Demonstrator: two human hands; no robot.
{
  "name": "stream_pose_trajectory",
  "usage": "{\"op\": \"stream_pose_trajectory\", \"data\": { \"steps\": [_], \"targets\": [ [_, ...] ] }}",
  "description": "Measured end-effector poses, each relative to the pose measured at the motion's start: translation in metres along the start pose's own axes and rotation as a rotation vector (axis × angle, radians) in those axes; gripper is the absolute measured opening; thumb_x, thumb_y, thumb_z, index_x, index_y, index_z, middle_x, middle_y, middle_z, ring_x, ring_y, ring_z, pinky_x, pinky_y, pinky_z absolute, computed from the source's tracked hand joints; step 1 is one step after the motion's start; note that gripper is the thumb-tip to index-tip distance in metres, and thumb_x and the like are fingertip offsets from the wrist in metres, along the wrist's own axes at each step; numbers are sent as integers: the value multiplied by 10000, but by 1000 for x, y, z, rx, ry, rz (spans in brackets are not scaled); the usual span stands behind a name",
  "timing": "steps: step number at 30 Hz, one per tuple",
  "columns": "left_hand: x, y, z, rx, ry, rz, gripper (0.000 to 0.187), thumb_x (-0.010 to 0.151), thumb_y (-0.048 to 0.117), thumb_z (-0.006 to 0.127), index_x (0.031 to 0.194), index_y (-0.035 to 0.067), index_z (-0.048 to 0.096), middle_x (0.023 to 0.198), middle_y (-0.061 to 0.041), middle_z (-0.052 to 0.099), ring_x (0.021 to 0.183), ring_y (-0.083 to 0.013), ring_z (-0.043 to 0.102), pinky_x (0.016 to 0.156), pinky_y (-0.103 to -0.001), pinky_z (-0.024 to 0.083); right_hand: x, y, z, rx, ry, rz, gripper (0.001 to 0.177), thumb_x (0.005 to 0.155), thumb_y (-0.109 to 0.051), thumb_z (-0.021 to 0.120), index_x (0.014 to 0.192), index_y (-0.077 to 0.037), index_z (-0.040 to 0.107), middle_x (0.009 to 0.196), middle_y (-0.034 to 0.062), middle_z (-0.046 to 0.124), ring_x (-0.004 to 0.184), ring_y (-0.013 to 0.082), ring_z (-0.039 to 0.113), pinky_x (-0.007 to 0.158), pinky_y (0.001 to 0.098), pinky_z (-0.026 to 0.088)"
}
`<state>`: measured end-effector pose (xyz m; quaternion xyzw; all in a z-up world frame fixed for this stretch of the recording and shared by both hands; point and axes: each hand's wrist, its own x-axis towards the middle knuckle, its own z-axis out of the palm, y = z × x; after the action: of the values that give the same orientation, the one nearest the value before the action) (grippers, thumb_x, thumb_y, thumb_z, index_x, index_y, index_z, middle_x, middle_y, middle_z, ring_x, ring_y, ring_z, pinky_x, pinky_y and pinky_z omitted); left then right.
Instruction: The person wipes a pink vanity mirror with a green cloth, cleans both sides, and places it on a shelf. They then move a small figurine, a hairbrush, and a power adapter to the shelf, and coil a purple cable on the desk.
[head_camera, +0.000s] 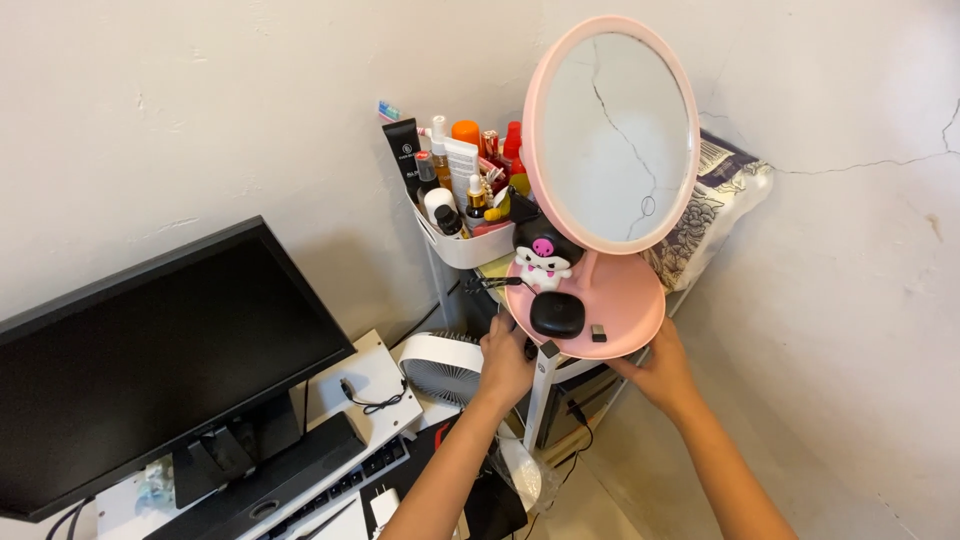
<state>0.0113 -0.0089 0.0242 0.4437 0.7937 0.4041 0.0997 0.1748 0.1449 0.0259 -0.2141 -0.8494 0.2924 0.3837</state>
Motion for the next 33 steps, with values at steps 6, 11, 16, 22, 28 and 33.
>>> {"op": "stream_pose_trajectory", "data": {
  "steps": [6,11,16,22,28,33],
  "targets": [
    [-1,12,-9,-14,17,15,400,799,253,645,1161,92,594,1270,-126,440,1244,-294,338,939,-468,351,-2,-20,5,77,35,162,682,708,-126,719,1328,-62,441,1283,160,470,1182,373,454,963,490,392],
    [-1,17,-8,-111,16,46,448,796,145,648,1220,33,557,1280,-194,425,1270,-342,303,1015,-423,324,6,-51,4,159,46,208,756,739,-72,658,1404,-50,300,1337,210,376,1222,420,393,956,535,381],
    [4,10,-1,-146,-38,60,554,779,88,644,1294,-20,473,1326,-233,368,1320,-377,224,1066,-428,291,7,-36,9,235,91,197,783,721,-29,660,1391,16,258,1361,282,336,1254,450,333,994,545,333],
    [1,18,-15,-137,-112,69,605,778,100,643,1332,-10,427,1315,-234,367,1306,-369,201,1069,-398,303,5,-18,6,86,75,96,596,764,-31,591,1309,70,373,1244,298,438,1177,492,400,957,571,347],
    [11,-20,16,-130,-140,72,607,804,105,626,1355,2,395,1348,-225,342,1333,-358,175,1066,-398,318,-4,-2,7,68,50,-7,741,660,-31,695,1346,-18,414,1275,215,448,1218,407,406,990,514,344],
    [4,1,-17,-137,-155,109,630,787,143,638,1351,2,397,1343,-233,354,1319,-369,205,1045,-441,335,-8,-8,20,185,68,103,693,694,-108,712,1328,-55,437,1281,152,473,1186,385,446,934,512,404]
  ]
}}
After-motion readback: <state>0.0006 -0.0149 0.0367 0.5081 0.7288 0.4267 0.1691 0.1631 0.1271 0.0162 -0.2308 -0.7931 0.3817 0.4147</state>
